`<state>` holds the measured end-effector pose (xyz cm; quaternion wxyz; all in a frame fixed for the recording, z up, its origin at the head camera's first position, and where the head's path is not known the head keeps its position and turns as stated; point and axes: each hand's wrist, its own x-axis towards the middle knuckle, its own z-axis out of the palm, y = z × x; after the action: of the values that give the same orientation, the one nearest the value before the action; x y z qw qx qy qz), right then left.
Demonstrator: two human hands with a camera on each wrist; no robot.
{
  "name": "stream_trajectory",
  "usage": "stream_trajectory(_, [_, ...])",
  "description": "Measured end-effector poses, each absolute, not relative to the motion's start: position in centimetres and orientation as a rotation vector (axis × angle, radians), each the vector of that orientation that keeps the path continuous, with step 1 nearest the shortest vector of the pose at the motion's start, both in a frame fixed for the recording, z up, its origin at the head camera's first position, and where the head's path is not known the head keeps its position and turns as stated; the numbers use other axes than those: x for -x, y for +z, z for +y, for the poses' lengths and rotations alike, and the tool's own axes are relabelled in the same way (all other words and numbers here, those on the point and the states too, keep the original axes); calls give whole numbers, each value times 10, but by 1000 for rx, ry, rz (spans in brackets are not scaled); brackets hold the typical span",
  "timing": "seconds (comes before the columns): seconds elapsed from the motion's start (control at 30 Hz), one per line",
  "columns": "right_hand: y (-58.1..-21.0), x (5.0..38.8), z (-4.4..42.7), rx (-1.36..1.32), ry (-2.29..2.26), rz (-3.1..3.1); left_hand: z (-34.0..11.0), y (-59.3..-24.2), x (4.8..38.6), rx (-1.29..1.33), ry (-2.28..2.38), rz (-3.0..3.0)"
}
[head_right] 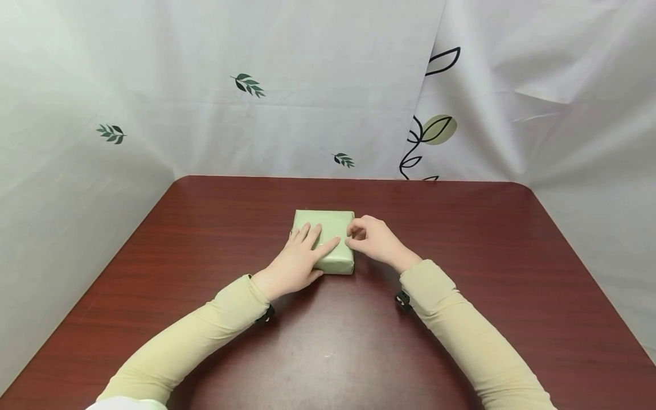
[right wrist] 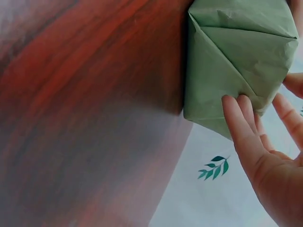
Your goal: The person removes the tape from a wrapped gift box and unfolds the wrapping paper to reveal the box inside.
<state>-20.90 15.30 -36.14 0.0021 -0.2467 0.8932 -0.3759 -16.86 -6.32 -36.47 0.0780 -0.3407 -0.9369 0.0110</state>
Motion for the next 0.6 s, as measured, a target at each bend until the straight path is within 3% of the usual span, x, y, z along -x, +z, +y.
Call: stream_trajectory(0.6, [-358,210,146,435,-1180,2785,-63,-365,168,1023,12,-2774])
